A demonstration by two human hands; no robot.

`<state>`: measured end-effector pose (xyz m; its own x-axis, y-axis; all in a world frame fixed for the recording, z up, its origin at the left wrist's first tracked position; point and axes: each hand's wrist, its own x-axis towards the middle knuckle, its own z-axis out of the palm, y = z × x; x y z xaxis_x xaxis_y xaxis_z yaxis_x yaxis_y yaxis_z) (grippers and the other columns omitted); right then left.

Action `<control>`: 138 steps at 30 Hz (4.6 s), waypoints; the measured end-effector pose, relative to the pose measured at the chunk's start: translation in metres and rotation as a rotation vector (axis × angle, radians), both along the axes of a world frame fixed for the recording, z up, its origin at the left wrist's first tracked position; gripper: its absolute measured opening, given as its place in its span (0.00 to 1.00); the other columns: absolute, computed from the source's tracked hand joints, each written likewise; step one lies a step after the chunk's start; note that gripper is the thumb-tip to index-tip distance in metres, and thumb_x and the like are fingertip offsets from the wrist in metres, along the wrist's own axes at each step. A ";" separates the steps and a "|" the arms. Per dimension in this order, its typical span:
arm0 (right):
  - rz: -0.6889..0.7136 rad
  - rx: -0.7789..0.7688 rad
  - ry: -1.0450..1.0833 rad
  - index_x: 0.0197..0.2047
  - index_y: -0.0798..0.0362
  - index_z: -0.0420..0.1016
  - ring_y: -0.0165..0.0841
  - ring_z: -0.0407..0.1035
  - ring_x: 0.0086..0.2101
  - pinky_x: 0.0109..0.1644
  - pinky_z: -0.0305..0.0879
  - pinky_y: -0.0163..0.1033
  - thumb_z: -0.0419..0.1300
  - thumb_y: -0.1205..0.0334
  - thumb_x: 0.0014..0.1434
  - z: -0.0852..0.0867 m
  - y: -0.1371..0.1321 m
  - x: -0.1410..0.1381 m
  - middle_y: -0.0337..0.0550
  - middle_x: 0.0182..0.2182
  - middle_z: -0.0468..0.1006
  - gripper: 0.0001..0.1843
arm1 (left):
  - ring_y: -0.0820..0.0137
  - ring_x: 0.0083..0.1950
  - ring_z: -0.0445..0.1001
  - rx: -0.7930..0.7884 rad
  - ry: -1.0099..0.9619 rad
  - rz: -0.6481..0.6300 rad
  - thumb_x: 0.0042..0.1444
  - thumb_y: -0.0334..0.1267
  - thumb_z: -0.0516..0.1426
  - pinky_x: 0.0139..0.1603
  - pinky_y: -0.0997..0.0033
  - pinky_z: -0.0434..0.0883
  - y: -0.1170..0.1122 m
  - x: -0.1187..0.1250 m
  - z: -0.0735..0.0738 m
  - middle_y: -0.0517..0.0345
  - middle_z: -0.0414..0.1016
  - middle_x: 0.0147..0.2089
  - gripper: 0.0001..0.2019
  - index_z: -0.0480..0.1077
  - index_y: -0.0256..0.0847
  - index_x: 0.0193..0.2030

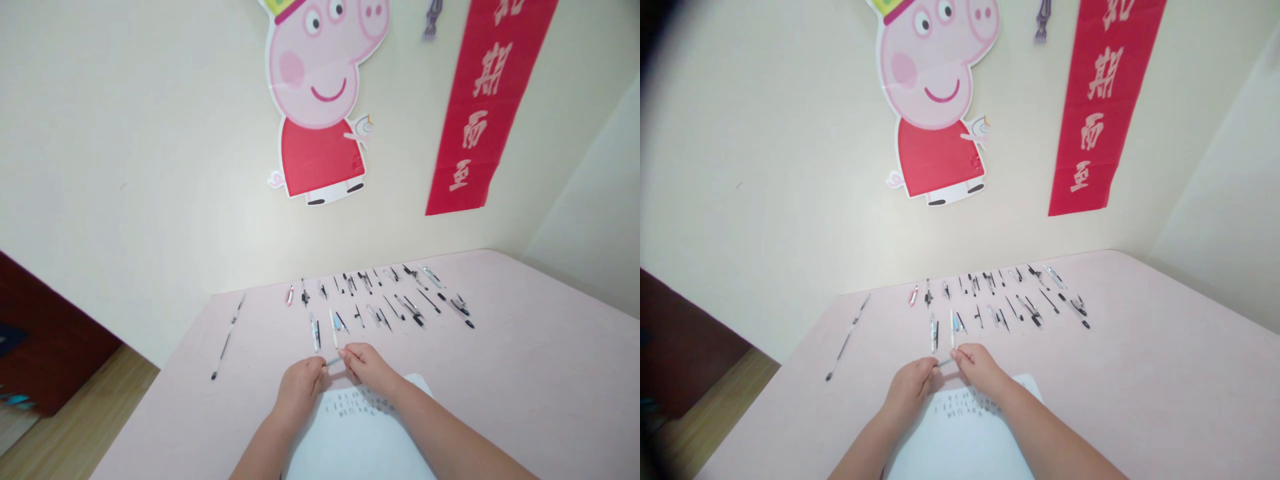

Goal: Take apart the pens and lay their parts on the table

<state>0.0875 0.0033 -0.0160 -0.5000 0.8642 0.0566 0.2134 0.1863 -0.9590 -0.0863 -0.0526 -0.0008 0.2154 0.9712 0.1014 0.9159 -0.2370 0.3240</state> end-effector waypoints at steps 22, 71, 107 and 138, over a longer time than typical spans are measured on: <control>-0.020 -0.100 0.137 0.23 0.52 0.60 0.26 0.58 0.19 0.25 0.55 0.33 0.46 0.38 0.56 -0.005 0.005 -0.002 0.34 0.16 0.62 0.26 | 0.68 0.37 0.68 0.247 -0.161 -0.012 0.59 0.39 0.47 0.38 0.69 0.66 0.006 -0.006 -0.004 0.53 0.70 0.35 0.12 0.71 0.41 0.37; -0.140 0.117 -0.014 0.32 0.53 0.67 0.29 0.60 0.26 0.32 0.57 0.33 0.55 0.67 0.51 -0.013 0.005 -0.003 0.34 0.23 0.66 0.02 | 0.67 0.36 0.68 0.316 -0.126 -0.018 0.58 0.36 0.49 0.36 0.67 0.66 0.010 -0.006 -0.009 0.53 0.70 0.33 0.09 0.70 0.39 0.35; -0.185 0.032 0.086 0.31 0.54 0.71 0.29 0.61 0.26 0.32 0.59 0.34 0.58 0.69 0.47 -0.008 0.005 -0.005 0.37 0.26 0.69 0.05 | 0.67 0.37 0.69 0.275 -0.168 -0.012 0.59 0.37 0.47 0.37 0.66 0.67 0.010 -0.007 -0.011 0.52 0.70 0.35 0.11 0.70 0.41 0.40; -0.146 0.096 0.041 0.30 0.54 0.69 0.29 0.61 0.27 0.32 0.57 0.34 0.55 0.63 0.52 -0.009 0.007 -0.002 0.36 0.24 0.68 0.04 | 0.67 0.37 0.68 0.287 -0.175 0.003 0.58 0.36 0.48 0.38 0.66 0.67 0.010 -0.004 -0.008 0.52 0.69 0.34 0.11 0.71 0.41 0.38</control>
<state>0.0859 0.0101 -0.0252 -0.3647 0.9172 0.1605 0.2057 0.2474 -0.9468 -0.0901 -0.0422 -0.0090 0.1682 0.8981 0.4064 0.8531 -0.3392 0.3964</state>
